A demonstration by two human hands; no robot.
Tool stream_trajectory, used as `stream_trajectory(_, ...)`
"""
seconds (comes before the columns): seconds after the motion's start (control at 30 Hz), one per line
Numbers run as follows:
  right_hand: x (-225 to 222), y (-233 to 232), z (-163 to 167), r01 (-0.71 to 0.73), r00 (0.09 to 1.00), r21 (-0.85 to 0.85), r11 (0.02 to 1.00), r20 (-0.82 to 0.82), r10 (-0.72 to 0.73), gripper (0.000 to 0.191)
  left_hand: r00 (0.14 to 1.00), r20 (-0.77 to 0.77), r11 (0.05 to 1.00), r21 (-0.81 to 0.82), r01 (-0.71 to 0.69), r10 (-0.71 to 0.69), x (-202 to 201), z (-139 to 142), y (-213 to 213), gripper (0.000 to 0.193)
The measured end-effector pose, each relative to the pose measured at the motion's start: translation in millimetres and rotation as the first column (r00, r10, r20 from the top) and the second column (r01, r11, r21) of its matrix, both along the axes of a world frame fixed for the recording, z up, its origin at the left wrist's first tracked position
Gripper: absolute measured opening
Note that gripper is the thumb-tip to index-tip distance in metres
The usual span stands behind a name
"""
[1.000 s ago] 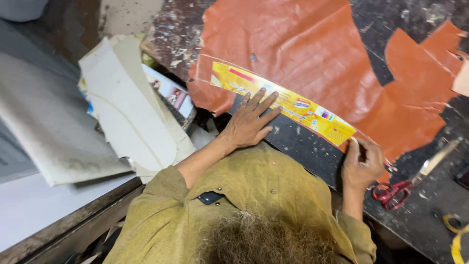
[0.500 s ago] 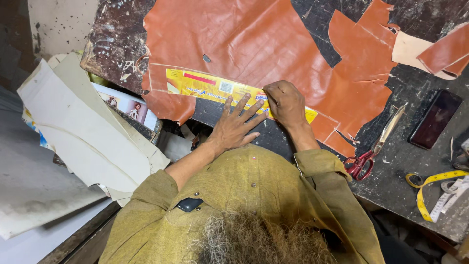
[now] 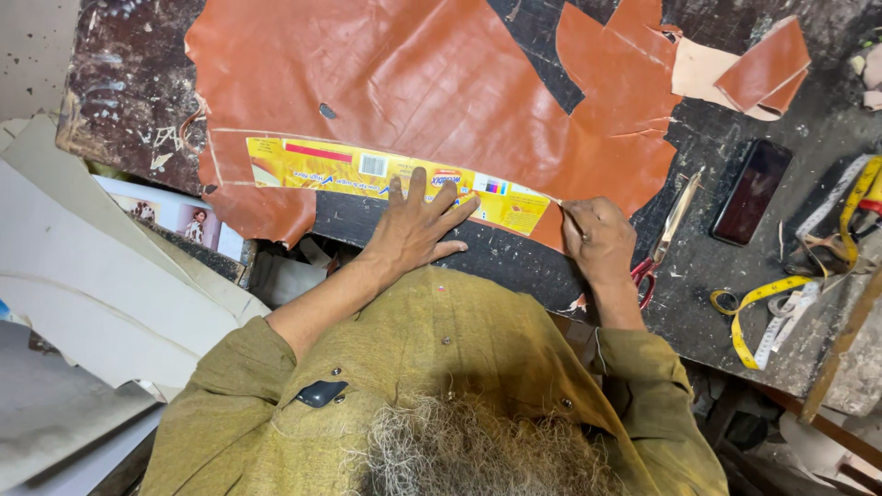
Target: The person places a paper pattern on a large piece of orange leather, traces its outline with chalk, and cuts along the marked lines using scissors. The person repeats the process to cut a second piece from the same leather sheet.
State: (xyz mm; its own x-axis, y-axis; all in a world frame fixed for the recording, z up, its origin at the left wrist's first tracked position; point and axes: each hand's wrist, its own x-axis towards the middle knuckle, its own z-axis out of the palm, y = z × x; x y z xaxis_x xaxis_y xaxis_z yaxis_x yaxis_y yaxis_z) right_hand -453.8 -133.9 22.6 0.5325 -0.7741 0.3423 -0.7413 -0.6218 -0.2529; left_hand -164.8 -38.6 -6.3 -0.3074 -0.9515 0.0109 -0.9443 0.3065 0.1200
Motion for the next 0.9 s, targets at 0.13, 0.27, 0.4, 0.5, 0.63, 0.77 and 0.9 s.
stream_trajectory(0.13, 7.5, 18.3, -12.8, 0.157, 0.742, 0.528, 0.835, 0.494, -0.452, 0.013, 0.988, 0.153, 0.996, 0.090, 0.022, -0.036, -25.5, 17.2, -19.5, 0.081)
stream_trajectory(0.27, 25.7, 19.8, -29.9, 0.245, 0.595, 0.695, 0.676, 0.442, -0.671, 0.009, 0.953, 0.293, 0.987, 0.157, 0.030, -0.076, -47.3, 24.9, -32.4, 0.085)
stream_trajectory(0.4, 27.0, 17.0, -34.0, 0.347, 0.658, 0.616, 0.707, 0.378, -0.651, 0.012, 0.924, 0.374, 0.995, 0.079, 0.055, -0.081, -53.3, 19.3, -36.3, 0.089)
stream_trajectory(0.5, 23.9, 28.8, -30.2, 0.357, 0.758, 0.518, 0.777, 0.325, -0.565, 0.012, 0.925, 0.372, 0.996, 0.075, 0.048, -0.073, -55.8, 12.4, -33.3, 0.091)
stream_trajectory(0.63, 18.3, 62.6, -18.8, 0.298, 0.786, 0.753, 0.587, 0.156, -0.599, 0.013, 0.968, 0.232, 0.995, 0.045, 0.085, -0.093, -44.3, 11.0, -35.1, 0.081)
stream_trajectory(0.77, 34.4, 66.4, -15.5, 0.029, 0.713, 0.854, 0.519, 0.346, -0.610, 0.014, 0.976, -0.161, 0.972, 0.156, 0.174, -0.149, 11.4, 16.8, -59.7, 0.036)
stream_trajectory(0.9, 83.0, 52.0, -17.1, -0.074, 0.917, 0.562, 0.824, 0.362, -0.165, 0.015, 0.861, -0.456, 0.924, 0.182, 0.337, -0.224, 67.3, 18.0, -90.5, 0.022)
